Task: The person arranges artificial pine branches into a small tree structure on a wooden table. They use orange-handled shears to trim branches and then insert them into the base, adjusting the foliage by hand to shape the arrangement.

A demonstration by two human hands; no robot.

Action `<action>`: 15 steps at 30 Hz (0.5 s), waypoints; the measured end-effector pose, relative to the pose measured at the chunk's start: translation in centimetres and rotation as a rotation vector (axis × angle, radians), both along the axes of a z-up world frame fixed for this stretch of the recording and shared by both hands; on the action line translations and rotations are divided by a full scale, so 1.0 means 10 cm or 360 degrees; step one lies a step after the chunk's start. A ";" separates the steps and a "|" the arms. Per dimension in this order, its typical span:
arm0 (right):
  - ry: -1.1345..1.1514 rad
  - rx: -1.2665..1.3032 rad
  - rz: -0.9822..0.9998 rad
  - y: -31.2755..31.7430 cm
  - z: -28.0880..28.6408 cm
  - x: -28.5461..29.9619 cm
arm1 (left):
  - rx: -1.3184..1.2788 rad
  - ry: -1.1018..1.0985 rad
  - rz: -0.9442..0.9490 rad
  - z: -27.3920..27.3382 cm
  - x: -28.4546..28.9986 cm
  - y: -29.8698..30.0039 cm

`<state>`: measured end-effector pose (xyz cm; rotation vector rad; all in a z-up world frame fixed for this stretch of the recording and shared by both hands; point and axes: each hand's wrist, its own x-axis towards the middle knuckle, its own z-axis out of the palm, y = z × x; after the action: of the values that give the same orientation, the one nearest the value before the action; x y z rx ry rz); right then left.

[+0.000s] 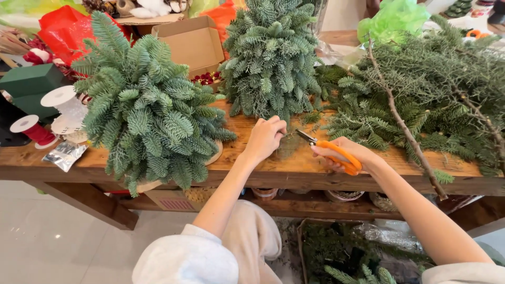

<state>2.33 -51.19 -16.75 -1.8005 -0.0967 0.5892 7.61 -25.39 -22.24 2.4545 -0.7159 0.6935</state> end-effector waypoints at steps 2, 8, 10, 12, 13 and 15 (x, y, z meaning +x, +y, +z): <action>-0.0132 -0.0119 -0.0023 -0.08 -0.13 0.16 | -0.0168 0.0067 0.0024 0.12 -0.02 0.03; -0.0647 -0.1070 -0.0249 -0.12 -0.08 0.37 | -0.1248 0.0320 0.0071 0.40 -0.04 0.35; -0.0775 -0.1335 -0.0373 -0.17 -0.16 0.49 | -0.1571 0.0440 0.0043 0.42 0.02 0.40; -0.1114 -0.1636 -0.0336 -0.26 -0.38 0.67 | -0.1757 0.0575 0.0168 0.26 0.17 0.42; -0.1103 -0.1635 -0.0328 -0.28 -0.57 0.81 | -0.1756 0.0586 0.0177 0.18 0.24 0.39; -0.1320 -0.1839 -0.0370 -0.31 -0.96 1.11 | -0.1916 0.0510 0.0242 0.03 0.38 0.35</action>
<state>13.45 -54.27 -26.39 -3.0255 -0.1131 -0.4392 11.44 -21.90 -21.93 1.4274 0.0689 0.5199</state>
